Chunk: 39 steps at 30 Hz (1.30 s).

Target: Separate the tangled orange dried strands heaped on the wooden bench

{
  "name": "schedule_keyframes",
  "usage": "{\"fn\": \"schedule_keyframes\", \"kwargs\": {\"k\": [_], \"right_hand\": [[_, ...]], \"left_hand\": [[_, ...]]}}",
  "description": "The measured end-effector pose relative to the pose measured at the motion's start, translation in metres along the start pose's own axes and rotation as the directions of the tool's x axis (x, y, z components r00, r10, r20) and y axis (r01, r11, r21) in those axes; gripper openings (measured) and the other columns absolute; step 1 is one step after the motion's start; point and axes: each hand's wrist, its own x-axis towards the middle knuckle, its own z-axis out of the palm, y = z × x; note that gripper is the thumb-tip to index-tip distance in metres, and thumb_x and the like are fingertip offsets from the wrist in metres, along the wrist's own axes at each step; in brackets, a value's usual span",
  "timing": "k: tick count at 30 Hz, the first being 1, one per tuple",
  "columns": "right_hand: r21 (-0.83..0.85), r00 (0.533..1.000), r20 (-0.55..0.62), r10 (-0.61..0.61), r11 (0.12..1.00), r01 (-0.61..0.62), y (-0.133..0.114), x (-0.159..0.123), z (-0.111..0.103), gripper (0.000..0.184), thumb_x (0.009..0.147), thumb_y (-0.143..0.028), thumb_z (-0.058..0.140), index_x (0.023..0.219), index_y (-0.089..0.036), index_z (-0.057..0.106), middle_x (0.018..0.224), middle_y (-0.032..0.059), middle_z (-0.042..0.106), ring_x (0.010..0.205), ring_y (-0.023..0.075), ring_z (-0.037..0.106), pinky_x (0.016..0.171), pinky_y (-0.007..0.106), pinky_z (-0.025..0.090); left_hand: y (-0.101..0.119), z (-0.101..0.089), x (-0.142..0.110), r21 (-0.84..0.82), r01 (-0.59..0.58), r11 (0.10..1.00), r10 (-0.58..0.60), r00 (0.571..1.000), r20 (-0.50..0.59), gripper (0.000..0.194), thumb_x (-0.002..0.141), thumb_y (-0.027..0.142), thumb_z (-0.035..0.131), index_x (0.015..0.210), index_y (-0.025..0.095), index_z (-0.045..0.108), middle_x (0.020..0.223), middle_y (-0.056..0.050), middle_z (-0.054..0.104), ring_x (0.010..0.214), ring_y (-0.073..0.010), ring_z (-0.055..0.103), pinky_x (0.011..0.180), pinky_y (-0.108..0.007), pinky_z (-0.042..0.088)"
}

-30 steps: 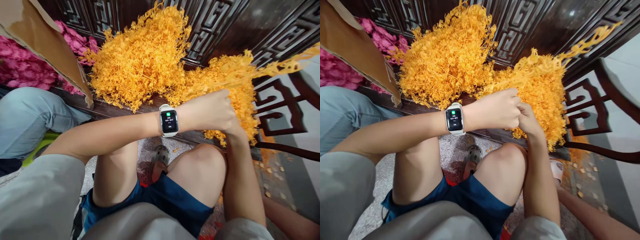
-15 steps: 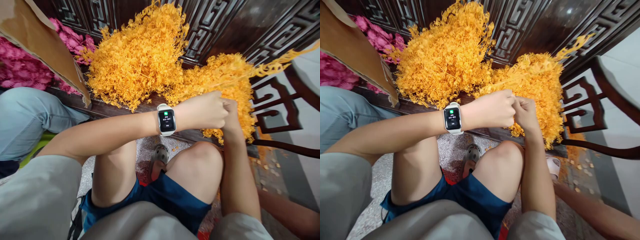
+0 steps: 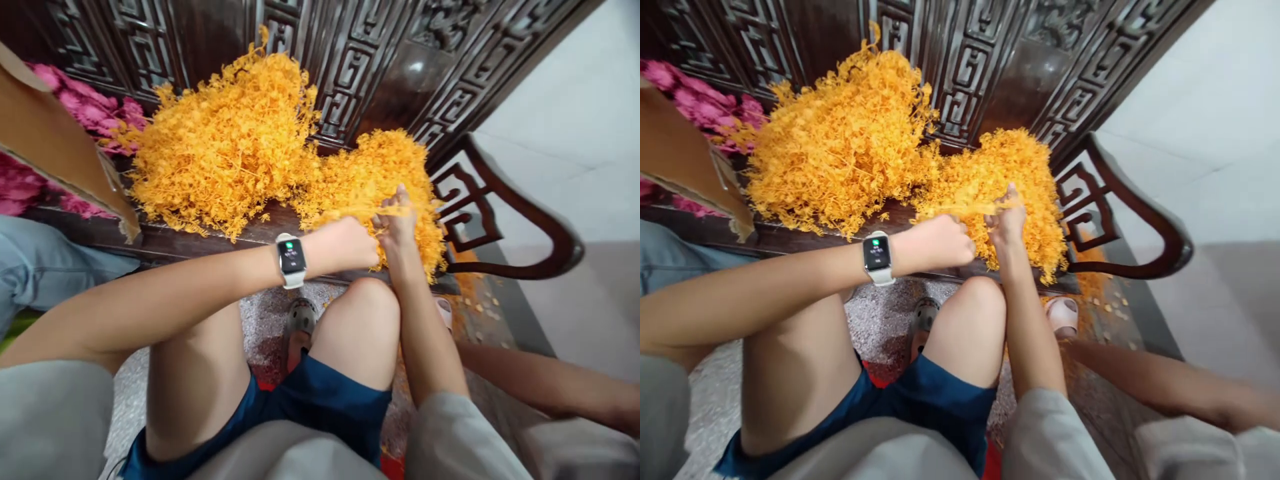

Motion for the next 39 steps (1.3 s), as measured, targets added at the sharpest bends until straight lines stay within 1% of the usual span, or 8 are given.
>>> {"fn": "schedule_keyframes", "kwargs": {"k": [3,6,10,14,18,22,29,39], "right_hand": [[0.111,0.952,-0.278,-0.127,0.98,0.163,0.004,0.002,-0.019,0.077,0.089,-0.088,0.057,0.068,-0.026,0.017,0.05,-0.0089,0.012,0.044,0.0126,0.011,0.04,0.029,0.016],[0.129,0.933,-0.313,-0.179,0.965,0.228,-0.002,-0.01,-0.03,0.075,0.089,-0.085,0.061,0.067,-0.026,0.021,0.049,-0.0089,0.011,0.043,0.0124,0.01,0.04,0.029,0.013],[-0.065,0.976,0.144,-0.163,0.983,0.174,-0.025,-0.046,-0.021,0.064,0.094,-0.072,0.071,0.063,-0.025,0.041,0.052,-0.0054,0.032,0.046,0.0104,0.024,0.045,0.028,0.021],[-0.238,0.723,0.687,0.077,0.964,0.123,-0.047,-0.052,-0.006,0.06,0.083,-0.072,0.085,0.064,-0.023,0.056,0.058,-0.0023,0.049,0.053,0.0112,0.04,0.052,0.027,0.033],[0.182,0.968,0.181,-0.172,0.973,0.139,-0.047,-0.01,-0.004,0.062,0.086,-0.09,0.063,0.081,-0.028,0.06,0.072,0.0024,0.056,0.069,0.0199,0.056,0.059,0.031,0.049],[0.21,0.994,-0.112,-0.003,0.977,0.027,-0.029,0.011,0.005,0.065,0.085,-0.09,0.061,0.104,-0.028,0.062,0.101,0.0096,0.067,0.1,0.0266,0.067,0.077,0.038,0.06],[0.048,0.934,0.203,-0.293,0.956,0.289,-0.019,-0.023,0.051,0.055,0.092,-0.079,0.07,0.107,-0.026,0.07,0.102,0.0061,0.074,0.093,0.0196,0.067,0.081,0.033,0.056],[-0.029,0.889,0.242,-0.389,0.913,0.408,-0.011,-0.021,0.047,0.042,0.093,-0.063,0.08,0.098,-0.024,0.064,0.08,-0.0021,0.056,0.066,0.013,0.047,0.06,0.029,0.04]], "left_hand": [[-0.024,0.006,-0.01,-0.117,0.168,0.979,-0.171,0.985,-0.023,0.017,0.092,0.004,0.073,0.084,0.017,0.08,0.073,-0.01,0.075,0.073,-0.0244,0.072,0.062,-0.034,0.036],[-0.06,0.012,-0.024,-0.354,0.308,0.883,-0.366,0.924,-0.108,0.021,0.096,0.023,0.078,0.076,0.02,0.074,0.062,-0.003,0.064,0.067,-0.0214,0.064,0.068,-0.033,0.038],[-0.101,0.028,-0.039,-0.676,0.403,0.617,-0.625,0.773,-0.111,0.028,0.103,0.028,0.07,0.076,0.021,0.067,0.058,0.0,0.059,0.061,-0.0191,0.057,0.073,-0.033,0.041],[-0.117,0.044,-0.04,-0.875,0.403,0.267,-0.767,0.639,0.06,0.031,0.108,0.031,0.063,0.079,0.022,0.058,0.055,0.0,0.059,0.053,-0.0167,0.054,0.066,-0.032,0.041],[-0.111,0.041,-0.029,-0.958,0.286,-0.008,-0.827,0.536,0.168,0.024,0.11,0.03,0.059,0.088,0.024,0.054,0.063,-0.001,0.064,0.058,-0.0159,0.06,0.064,-0.03,0.046],[-0.103,0.026,-0.019,-0.966,0.135,-0.22,-0.818,0.514,0.258,0.018,0.111,0.021,0.052,0.094,0.024,0.051,0.077,-0.001,0.071,0.068,-0.0143,0.07,0.067,-0.027,0.053],[-0.098,0.021,-0.001,-0.941,-0.127,-0.313,-0.796,0.576,0.187,0.013,0.108,0.028,0.064,0.103,0.024,0.054,0.091,-0.002,0.078,0.086,-0.0137,0.078,0.077,-0.024,0.06],[-0.111,0.031,0.015,-0.909,-0.336,-0.245,-0.924,0.364,0.115,0.027,0.106,0.047,0.072,0.11,0.03,0.052,0.097,-0.001,0.082,0.095,-0.0176,0.083,0.069,-0.02,0.061]]}}
